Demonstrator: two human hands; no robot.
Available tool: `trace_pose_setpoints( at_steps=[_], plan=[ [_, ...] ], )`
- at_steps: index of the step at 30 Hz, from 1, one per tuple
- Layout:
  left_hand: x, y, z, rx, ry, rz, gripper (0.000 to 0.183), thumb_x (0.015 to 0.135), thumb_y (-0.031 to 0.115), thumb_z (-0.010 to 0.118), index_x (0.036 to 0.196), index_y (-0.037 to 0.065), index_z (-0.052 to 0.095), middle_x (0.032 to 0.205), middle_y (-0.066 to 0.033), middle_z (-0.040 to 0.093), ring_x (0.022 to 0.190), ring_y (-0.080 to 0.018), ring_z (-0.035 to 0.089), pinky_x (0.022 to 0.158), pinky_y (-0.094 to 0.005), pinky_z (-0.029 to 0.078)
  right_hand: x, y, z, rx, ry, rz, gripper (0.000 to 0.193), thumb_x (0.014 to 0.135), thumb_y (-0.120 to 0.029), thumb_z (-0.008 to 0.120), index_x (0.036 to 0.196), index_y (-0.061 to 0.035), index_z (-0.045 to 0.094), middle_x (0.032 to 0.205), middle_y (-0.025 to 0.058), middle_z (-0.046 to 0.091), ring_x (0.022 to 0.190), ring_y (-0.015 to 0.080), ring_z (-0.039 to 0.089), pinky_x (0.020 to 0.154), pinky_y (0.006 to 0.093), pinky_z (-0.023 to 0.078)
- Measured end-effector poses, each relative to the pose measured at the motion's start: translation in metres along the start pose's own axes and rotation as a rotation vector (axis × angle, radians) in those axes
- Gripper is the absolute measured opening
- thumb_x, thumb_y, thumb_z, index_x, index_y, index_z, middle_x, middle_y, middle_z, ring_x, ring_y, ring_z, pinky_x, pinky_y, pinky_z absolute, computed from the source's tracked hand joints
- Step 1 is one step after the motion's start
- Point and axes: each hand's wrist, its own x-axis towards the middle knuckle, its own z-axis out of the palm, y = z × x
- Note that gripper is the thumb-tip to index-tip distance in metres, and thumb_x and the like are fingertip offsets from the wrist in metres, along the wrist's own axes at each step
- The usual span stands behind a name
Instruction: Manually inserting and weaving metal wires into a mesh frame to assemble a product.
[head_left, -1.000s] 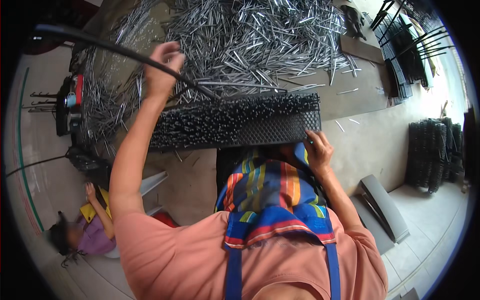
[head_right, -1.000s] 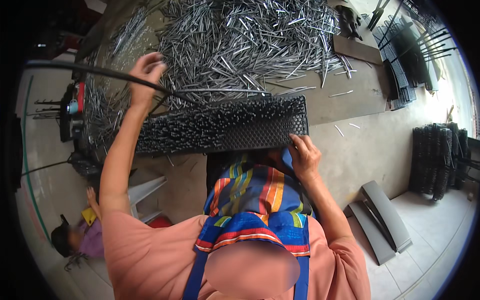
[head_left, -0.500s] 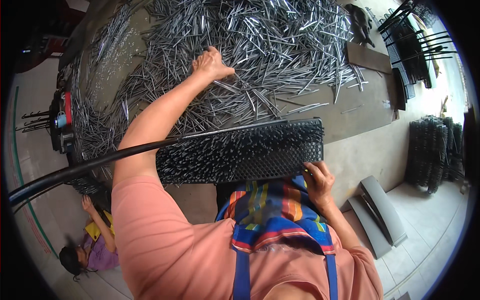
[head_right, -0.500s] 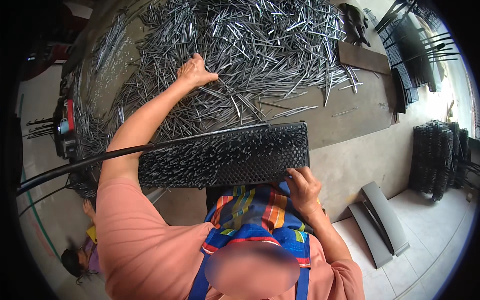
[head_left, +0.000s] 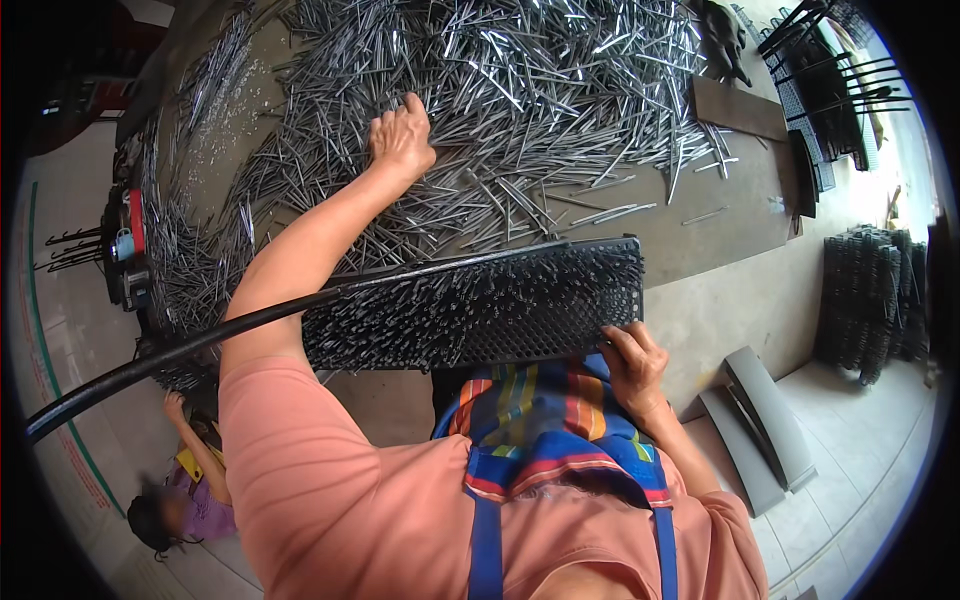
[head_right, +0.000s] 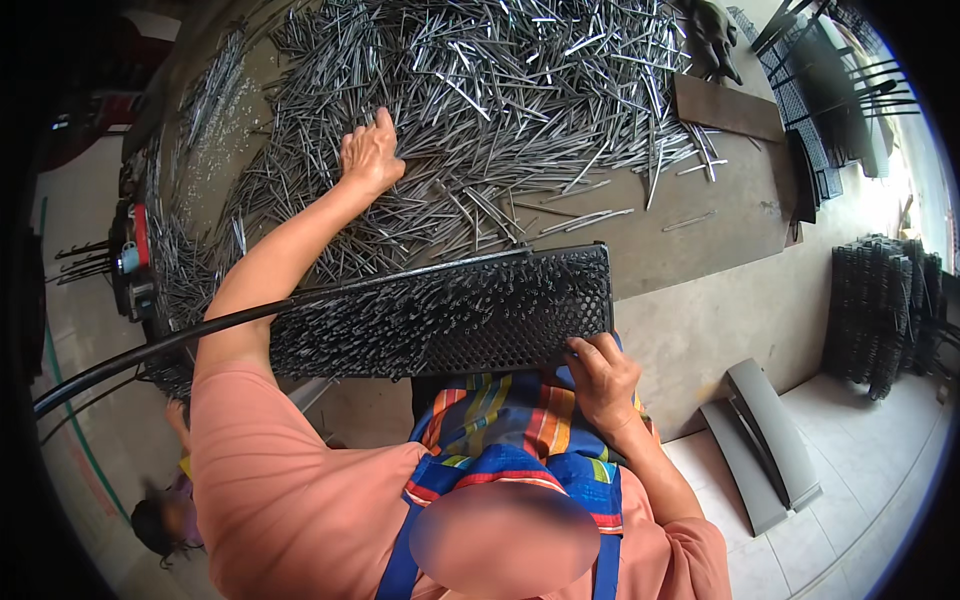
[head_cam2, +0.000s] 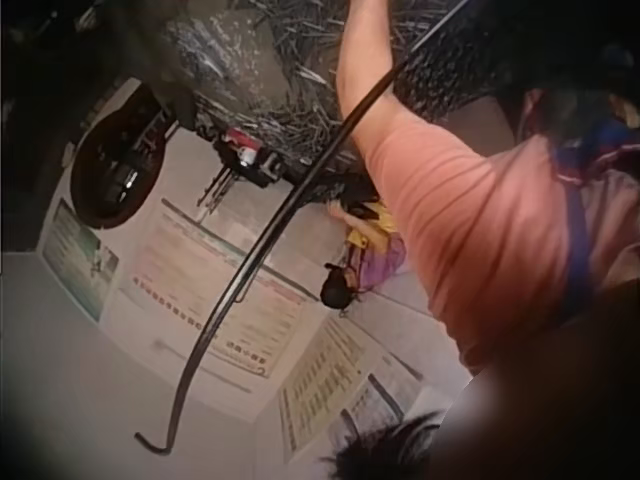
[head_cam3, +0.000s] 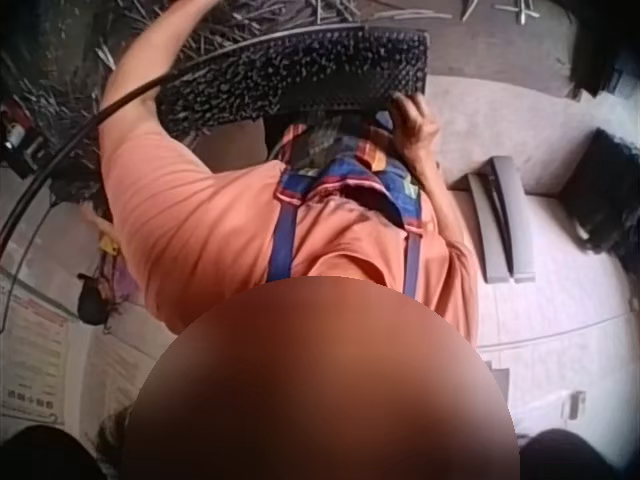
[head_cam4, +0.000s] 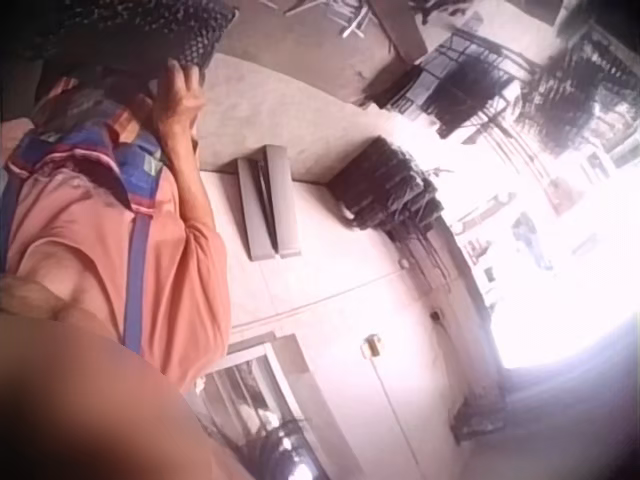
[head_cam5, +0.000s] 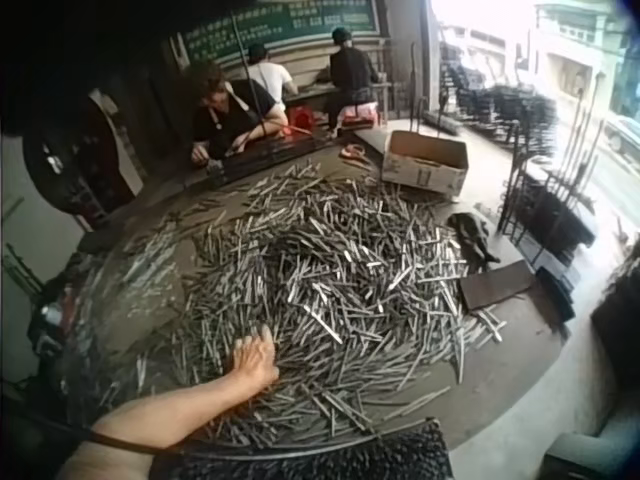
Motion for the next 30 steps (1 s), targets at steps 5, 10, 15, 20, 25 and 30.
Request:
trace_pose_setpoints(
  at_steps=[5, 10, 15, 20, 25, 30],
  plan=[
    [0.013, 0.02, 0.004, -0.017, 0.078, -0.142, 0.044, 0.072, 0.004, 0.058, 0.111, -0.008, 0.041, 0.094, -0.0306, 0.064, 0.095, -0.0456, 0.063, 0.084, -0.053, 0.048, -0.003, -0.001, 0.003, -0.016, 0.003, 0.013, 0.026, 0.07, 0.005, 0.072, 0.094, -0.0033, 0.068, 0.078, 0.0116, 0.06, 0.063, 0.0265, 0.061, 0.054, 0.0335, 0.047],
    [0.008, -0.007, 0.007, -0.147, 0.031, -0.152, 0.062, 0.074, 0.006, 0.059, 0.129, -0.016, 0.038, 0.099, -0.0302, 0.065, 0.095, -0.0436, 0.064, 0.082, -0.0498, 0.052, -0.005, -0.001, 0.007, -0.042, 0.025, 0.013, 0.026, 0.07, 0.005, 0.072, 0.094, -0.0037, 0.068, 0.076, 0.0111, 0.059, 0.062, 0.0262, 0.06, 0.053, 0.0335, 0.047],
    [-0.02, -0.046, 0.012, -0.168, 0.041, -0.025, 0.032, 0.072, 0.004, 0.058, 0.1, -0.007, 0.047, 0.091, -0.0325, 0.063, 0.09, -0.0507, 0.061, 0.079, -0.0561, 0.049, -0.004, -0.003, 0.006, -0.052, 0.043, -0.004, 0.024, 0.071, 0.005, 0.072, 0.093, -0.0039, 0.068, 0.076, 0.011, 0.059, 0.062, 0.0259, 0.06, 0.053, 0.0334, 0.047],
    [-0.027, -0.051, -0.017, -0.12, -0.082, -0.156, 0.049, 0.068, 0.02, 0.066, 0.107, -0.007, 0.053, 0.115, -0.0303, 0.058, 0.104, -0.0449, 0.059, 0.087, -0.0513, 0.049, -0.004, -0.003, 0.005, -0.047, 0.036, 0.001, 0.024, 0.07, 0.005, 0.072, 0.092, -0.004, 0.067, 0.077, 0.0112, 0.059, 0.063, 0.0268, 0.06, 0.054, 0.0338, 0.048],
    [0.042, -0.016, -0.037, -0.419, 0.091, -0.195, 0.072, 0.069, 0.037, 0.071, 0.119, -0.01, 0.05, 0.124, -0.0272, 0.054, 0.115, -0.0384, 0.055, 0.097, -0.0449, 0.046, -0.005, -0.005, 0.005, -0.092, 0.034, 0.013, 0.025, 0.07, -0.001, 0.074, 0.094, -0.0078, 0.067, 0.079, 0.0092, 0.059, 0.064, 0.0279, 0.061, 0.053, 0.0364, 0.048],
    [0.084, 0.033, -0.033, -0.356, 0.084, -0.34, 0.106, 0.065, 0.052, 0.075, 0.139, -0.009, 0.029, 0.137, -0.0249, 0.044, 0.126, -0.0404, 0.043, 0.105, -0.053, 0.038, -0.005, -0.007, 0.006, -0.084, 0.023, 0.05, 0.024, 0.07, 0.003, 0.072, 0.092, -0.0045, 0.067, 0.078, 0.0113, 0.06, 0.064, 0.0272, 0.061, 0.055, 0.0341, 0.048]
  ],
)
